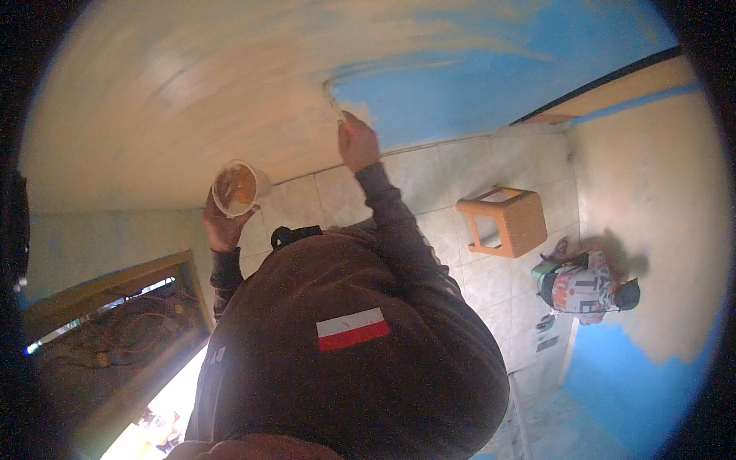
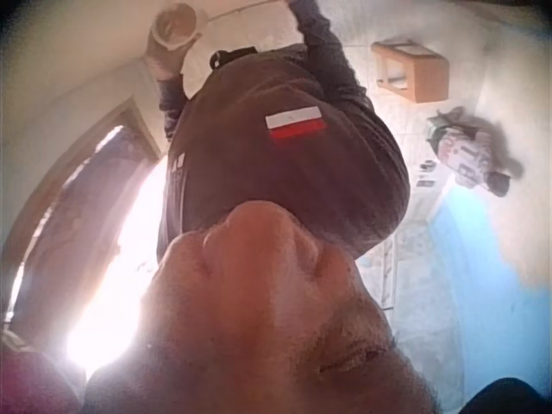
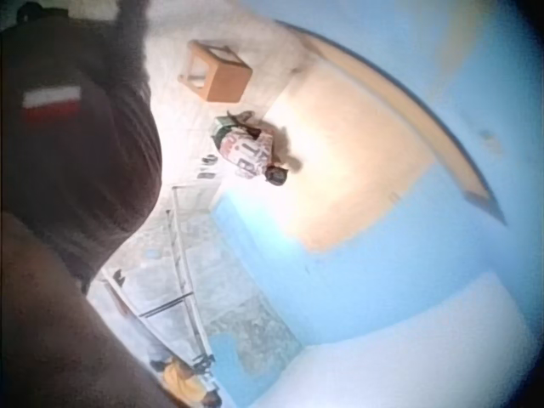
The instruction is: The person paints a ceiling with beige paint using a brush and a small container. They repeatedly dip the brush into the container and apply paint in broad strokes across the ceiling surface.
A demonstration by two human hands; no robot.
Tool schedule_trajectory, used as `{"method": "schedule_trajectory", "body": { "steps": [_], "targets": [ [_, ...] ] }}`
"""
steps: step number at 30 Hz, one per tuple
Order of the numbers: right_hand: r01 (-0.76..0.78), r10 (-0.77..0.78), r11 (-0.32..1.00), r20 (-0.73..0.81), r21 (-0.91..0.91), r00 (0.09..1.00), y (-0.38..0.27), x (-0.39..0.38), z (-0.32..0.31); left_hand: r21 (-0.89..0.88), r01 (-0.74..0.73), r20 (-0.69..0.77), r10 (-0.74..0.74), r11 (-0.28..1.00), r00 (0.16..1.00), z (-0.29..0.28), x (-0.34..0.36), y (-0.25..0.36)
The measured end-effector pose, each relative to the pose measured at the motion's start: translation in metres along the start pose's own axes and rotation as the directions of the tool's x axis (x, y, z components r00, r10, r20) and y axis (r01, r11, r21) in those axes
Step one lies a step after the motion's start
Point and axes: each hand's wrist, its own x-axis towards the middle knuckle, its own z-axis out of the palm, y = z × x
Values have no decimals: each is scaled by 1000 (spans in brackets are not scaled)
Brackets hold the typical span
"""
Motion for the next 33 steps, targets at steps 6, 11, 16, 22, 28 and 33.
{"method": "schedule_trajectory", "body": {
  "steps": [6, 11, 16, 22, 28, 33],
  "targets": [
    [44, -59, 996, 189, 83, 980, 70, 36, -67, -38, 30, 27, -29, 999, 999, 0, -2, -3],
    [-13, 10, 999, -54, -44, 999, 105, 55, -99, 1, 39, 27, -39, 999, 999, -6, 1, 11],
    [-82, 53, 988, -213, -128, 976, 121, 47, -130, -63, 62, -33, -65, 996, 997, -4, -2, 12],
    [-223, 90, 937, -430, -269, 898, 126, 32, -150, -55, 19, -53, -22, 998, 998, 0, -6, -1],
    [-234, 154, 954, -362, -189, 919, 106, -10, -73, -117, 65, -107, -78, 991, 991, 1, -12, -4],
    [-142, 83, 963, 250, 229, 965, 38, -7, 21, -110, 81, -105, -92, 991, 990, -1, -17, -5]
  ]
}}
